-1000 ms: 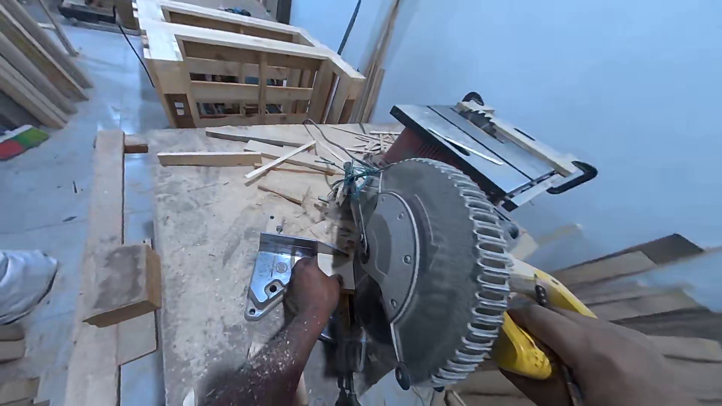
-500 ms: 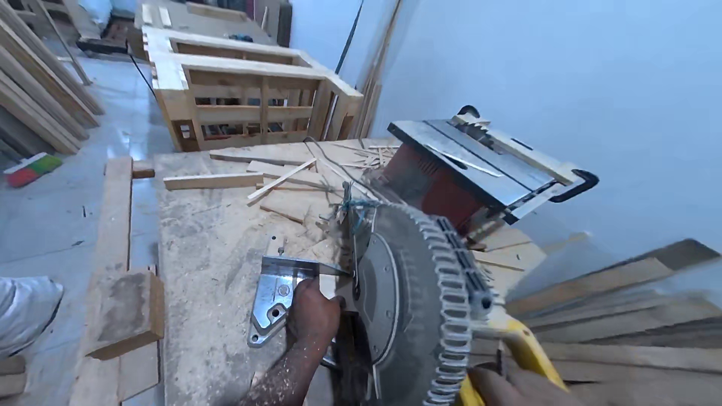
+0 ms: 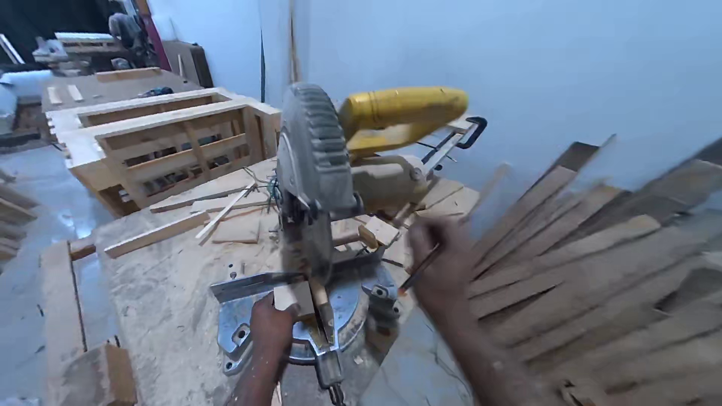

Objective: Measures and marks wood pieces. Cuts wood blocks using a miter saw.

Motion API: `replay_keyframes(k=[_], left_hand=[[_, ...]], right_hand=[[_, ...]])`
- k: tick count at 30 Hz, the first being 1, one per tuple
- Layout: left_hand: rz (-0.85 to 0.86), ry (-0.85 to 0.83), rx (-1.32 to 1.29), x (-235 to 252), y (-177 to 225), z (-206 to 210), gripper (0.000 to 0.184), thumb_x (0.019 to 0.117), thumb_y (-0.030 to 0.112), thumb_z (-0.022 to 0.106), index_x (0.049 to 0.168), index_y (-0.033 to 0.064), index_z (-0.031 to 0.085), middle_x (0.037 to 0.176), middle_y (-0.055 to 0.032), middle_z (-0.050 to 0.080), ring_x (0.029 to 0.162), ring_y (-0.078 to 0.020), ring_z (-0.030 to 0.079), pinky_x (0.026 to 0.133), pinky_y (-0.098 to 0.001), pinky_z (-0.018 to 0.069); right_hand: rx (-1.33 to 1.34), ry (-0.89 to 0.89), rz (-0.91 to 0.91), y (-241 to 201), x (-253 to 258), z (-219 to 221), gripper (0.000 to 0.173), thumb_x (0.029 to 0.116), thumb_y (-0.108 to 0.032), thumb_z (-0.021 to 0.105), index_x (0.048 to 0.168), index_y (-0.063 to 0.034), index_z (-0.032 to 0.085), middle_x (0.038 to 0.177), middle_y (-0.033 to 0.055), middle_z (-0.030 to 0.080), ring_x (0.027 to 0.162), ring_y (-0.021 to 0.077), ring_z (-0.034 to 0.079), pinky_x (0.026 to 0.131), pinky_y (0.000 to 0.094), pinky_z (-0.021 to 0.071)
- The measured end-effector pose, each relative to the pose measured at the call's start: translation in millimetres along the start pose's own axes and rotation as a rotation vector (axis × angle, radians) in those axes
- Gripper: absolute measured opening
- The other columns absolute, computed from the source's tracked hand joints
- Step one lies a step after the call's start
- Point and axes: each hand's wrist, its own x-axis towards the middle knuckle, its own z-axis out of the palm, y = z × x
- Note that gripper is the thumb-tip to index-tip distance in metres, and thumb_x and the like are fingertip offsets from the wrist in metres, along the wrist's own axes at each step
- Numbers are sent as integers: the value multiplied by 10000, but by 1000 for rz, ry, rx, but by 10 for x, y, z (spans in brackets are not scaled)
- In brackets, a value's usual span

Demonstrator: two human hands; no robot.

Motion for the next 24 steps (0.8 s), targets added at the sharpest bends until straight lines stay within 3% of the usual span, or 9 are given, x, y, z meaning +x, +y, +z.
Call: replay_keyframes(k=[1,3,6,9,11,13,16,20,24], left_hand=[[-14,-10,2,-39,-23,-9,463,854,310,792,1251,95,690,1198,-130,705,1149,-282,665,1028,-519,510],[-57,-14,10,-134,-78,-27,503,849,321,796,1284,100,672,1200,-120,705,1142,-272,667,1018,-512,517],[-120,-23,15,-182,-58,-60,578,844,380,805,1308,74,645,1211,-130,696,1148,-278,659,1021,-514,512],[-214,-63,-53,-132,-62,-91,583,835,348,829,1302,52,643,1198,-151,694,1124,-288,667,1013,-505,527],[-299,-48,-204,-189,-189,-100,503,834,301,847,1231,45,672,1086,-161,717,999,-289,700,916,-495,572],[-326,-10,-390,-373,-228,-263,452,859,226,835,1219,20,657,1014,-164,723,902,-275,714,838,-459,598],[-266,58,-584,-962,-341,-615,492,884,116,780,1318,2,578,1076,-156,705,905,-244,704,823,-406,603],[-227,201,-635,-1653,-724,-694,638,767,248,840,1301,9,584,1117,-145,706,964,-263,707,805,-433,620],[-319,294,-501,-1788,-977,-351,568,791,236,842,1281,43,629,1094,-105,723,947,-234,716,781,-418,622]], right_hand=[[12,-231,171,146,-260,265,279,1025,-260,585,1152,-28,672,1011,116,692,890,230,689,806,464,587],[53,-694,385,330,-569,778,366,1044,-331,546,1243,-48,666,1120,140,706,1039,275,691,952,481,551],[-50,-886,392,333,-649,1300,491,994,-506,559,1275,-119,668,1191,133,692,1137,296,662,975,508,529],[-182,-934,365,279,-587,1510,606,905,-605,646,1288,-137,668,1177,167,698,1112,359,673,915,579,543],[-218,-958,328,331,-640,1556,613,878,-605,687,1274,-139,646,1131,180,695,1037,385,686,832,605,558],[-186,-961,279,382,-622,1533,541,885,-529,704,1241,-124,652,1070,186,702,978,397,694,793,619,558],[-18,-956,225,559,-607,1356,433,876,-391,761,1193,-110,669,980,166,714,896,376,704,769,624,559],[191,-767,195,1115,-581,977,358,901,-295,764,1163,-62,689,970,152,700,846,328,688,745,598,569],[149,-546,146,1765,-303,818,338,946,-239,716,1187,-11,658,1063,208,691,921,378,690,793,631,559]])
